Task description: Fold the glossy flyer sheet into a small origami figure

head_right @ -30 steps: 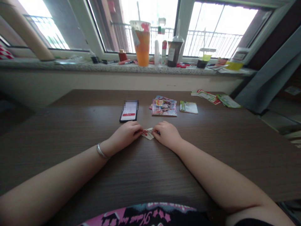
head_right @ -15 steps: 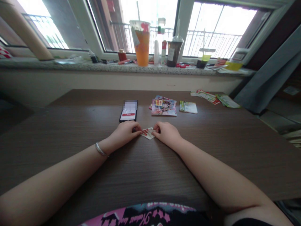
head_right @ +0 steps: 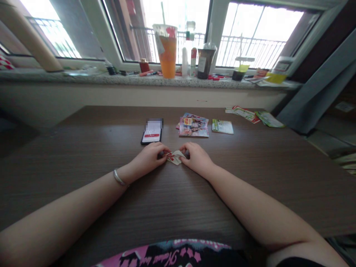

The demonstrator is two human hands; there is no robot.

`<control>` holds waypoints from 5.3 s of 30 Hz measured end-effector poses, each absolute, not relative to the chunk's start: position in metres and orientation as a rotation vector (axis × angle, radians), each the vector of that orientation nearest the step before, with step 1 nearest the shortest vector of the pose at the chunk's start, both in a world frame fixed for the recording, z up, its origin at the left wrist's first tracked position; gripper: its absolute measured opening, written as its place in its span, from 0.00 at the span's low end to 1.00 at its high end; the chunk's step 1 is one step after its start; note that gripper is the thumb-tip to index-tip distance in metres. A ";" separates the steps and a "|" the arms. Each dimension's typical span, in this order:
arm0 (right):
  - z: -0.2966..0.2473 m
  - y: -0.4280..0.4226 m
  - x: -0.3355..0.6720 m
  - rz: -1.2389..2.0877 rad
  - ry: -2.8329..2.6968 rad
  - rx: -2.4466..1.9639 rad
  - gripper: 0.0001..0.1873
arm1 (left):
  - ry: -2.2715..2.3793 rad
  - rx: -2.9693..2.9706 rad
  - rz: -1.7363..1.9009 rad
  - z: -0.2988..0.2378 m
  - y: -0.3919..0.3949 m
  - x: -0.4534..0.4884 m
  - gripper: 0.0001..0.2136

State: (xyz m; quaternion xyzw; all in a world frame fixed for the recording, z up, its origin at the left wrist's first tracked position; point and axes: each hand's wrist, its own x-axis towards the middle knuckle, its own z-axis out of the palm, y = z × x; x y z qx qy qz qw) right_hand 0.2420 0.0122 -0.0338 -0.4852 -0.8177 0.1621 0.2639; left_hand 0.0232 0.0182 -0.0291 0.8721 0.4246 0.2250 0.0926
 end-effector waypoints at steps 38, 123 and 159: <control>-0.012 -0.003 0.240 -0.108 -2.568 -1.590 0.06 | 1.493 3.061 0.128 -0.012 0.007 0.027 0.06; -0.041 0.014 0.249 0.750 -2.150 -1.154 0.06 | 1.041 2.181 0.669 -0.025 0.016 0.026 0.11; -0.008 0.011 0.257 0.157 -2.731 -1.208 0.10 | 0.977 3.130 0.139 -0.014 -0.002 0.030 0.07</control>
